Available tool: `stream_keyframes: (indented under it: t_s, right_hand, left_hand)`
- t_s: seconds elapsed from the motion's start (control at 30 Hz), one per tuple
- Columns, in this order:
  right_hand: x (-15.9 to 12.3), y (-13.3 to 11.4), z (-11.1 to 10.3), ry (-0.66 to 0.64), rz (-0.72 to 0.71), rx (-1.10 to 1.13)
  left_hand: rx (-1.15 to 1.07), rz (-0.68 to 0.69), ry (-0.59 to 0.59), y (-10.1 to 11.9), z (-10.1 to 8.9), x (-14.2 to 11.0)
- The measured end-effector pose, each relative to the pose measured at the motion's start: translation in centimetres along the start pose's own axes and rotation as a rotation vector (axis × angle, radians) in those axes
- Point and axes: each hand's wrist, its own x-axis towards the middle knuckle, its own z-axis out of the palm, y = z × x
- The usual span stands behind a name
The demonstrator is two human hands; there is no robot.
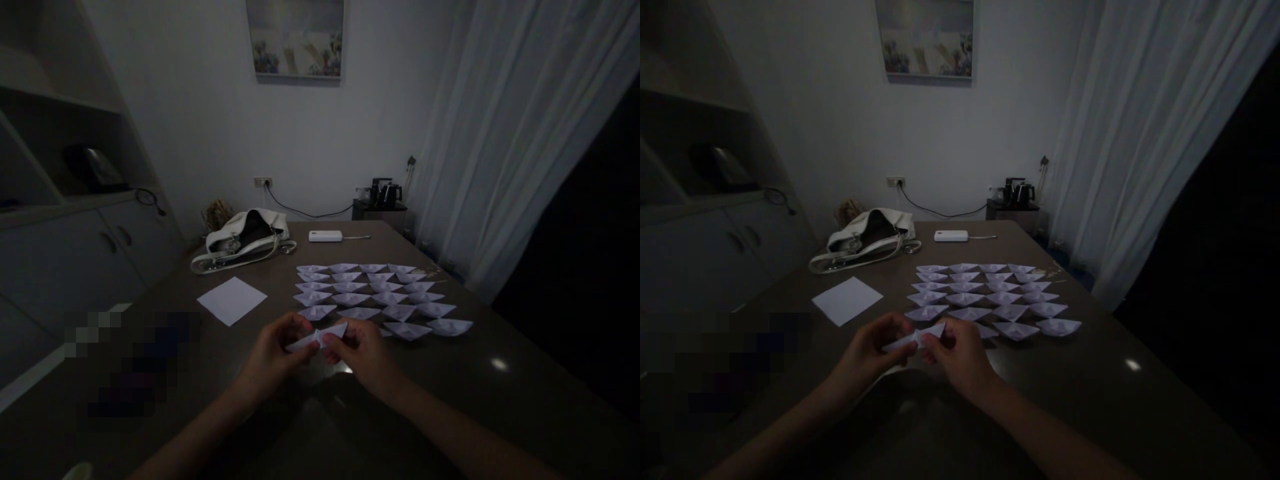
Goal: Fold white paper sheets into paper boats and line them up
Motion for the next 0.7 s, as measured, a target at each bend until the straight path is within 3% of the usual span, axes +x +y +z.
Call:
stream_keyframes:
  t_s: [0.17,0.37,0.6,0.7]
  right_hand:
    - [-0.4,-0.1,0.0,-0.098,-0.015,-0.067]
    - [-0.1,0.0,0.2,-0.098,-0.038,-0.05]
    - [0.6,1.3,-0.3,-0.014,0.096,0.181]
    - [0.8,1.1,-0.7,-0.035,0.042,0.149]
  left_hand:
    - [0.091,-0.087,-0.224,-0.5,-0.1,-0.2]
    - [0.164,-0.071,-0.155,-0.6,-0.3,-0.2]
    - [0.347,0.06,-0.061,-0.4,0.1,-0.5]
    - [0.226,0.011,-0.097,-0.5,0.1,-0.3]
